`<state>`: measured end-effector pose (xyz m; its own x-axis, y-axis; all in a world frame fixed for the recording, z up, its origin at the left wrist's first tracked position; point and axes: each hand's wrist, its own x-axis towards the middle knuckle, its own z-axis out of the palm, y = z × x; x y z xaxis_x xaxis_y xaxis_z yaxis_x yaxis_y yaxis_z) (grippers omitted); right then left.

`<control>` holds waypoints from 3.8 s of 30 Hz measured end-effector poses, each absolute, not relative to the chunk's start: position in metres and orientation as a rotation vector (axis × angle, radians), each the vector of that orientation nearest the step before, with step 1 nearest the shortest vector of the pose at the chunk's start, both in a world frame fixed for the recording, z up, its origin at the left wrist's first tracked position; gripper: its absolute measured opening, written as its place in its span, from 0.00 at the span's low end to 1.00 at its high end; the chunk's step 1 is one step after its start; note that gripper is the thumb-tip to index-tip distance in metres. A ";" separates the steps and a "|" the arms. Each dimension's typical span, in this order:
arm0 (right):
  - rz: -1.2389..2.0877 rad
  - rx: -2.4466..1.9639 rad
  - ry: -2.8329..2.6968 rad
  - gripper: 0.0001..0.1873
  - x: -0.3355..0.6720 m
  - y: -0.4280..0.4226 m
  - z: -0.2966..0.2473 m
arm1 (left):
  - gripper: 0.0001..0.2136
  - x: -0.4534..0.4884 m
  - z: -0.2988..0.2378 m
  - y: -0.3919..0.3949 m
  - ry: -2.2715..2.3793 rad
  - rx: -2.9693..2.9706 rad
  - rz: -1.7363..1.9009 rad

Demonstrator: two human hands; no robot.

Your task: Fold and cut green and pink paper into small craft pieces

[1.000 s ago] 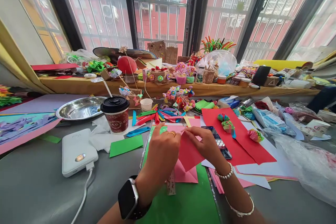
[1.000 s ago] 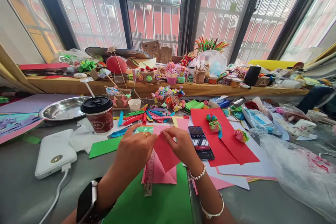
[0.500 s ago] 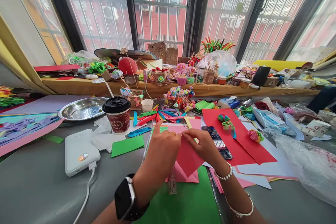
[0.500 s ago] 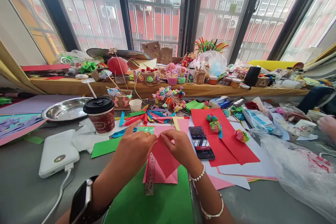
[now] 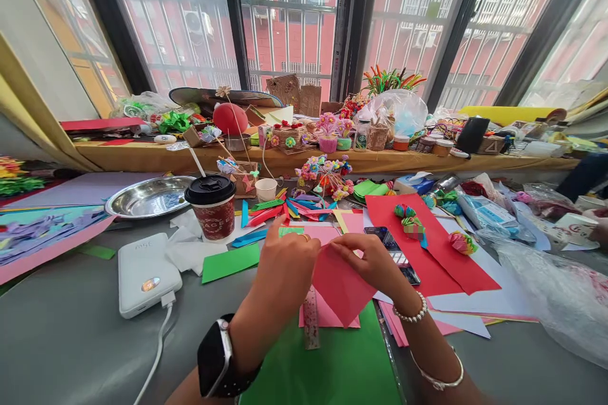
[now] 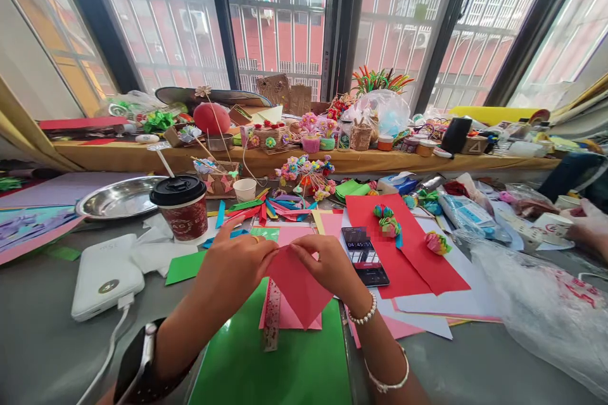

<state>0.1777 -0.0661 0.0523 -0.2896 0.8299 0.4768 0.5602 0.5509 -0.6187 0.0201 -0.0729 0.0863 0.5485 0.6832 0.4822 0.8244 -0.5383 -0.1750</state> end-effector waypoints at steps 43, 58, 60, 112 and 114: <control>0.471 -1.240 -1.988 0.12 0.172 -0.070 0.053 | 0.12 0.035 0.074 -0.072 -1.256 -2.413 -0.525; 0.464 -1.324 -1.859 0.13 0.165 -0.069 0.047 | 0.12 0.044 0.058 -0.074 -1.379 -2.256 -0.643; 0.464 -1.319 -1.863 0.13 0.165 -0.069 0.047 | 0.12 0.043 0.058 -0.074 -1.370 -2.264 -0.649; 1.253 -1.270 -2.251 0.16 0.190 -0.025 0.010 | 0.14 -0.011 0.020 0.014 -1.454 -3.803 -0.021; 1.238 -1.356 -2.286 0.16 0.191 -0.026 0.010 | 0.16 -0.010 0.020 0.015 -1.502 -3.771 0.058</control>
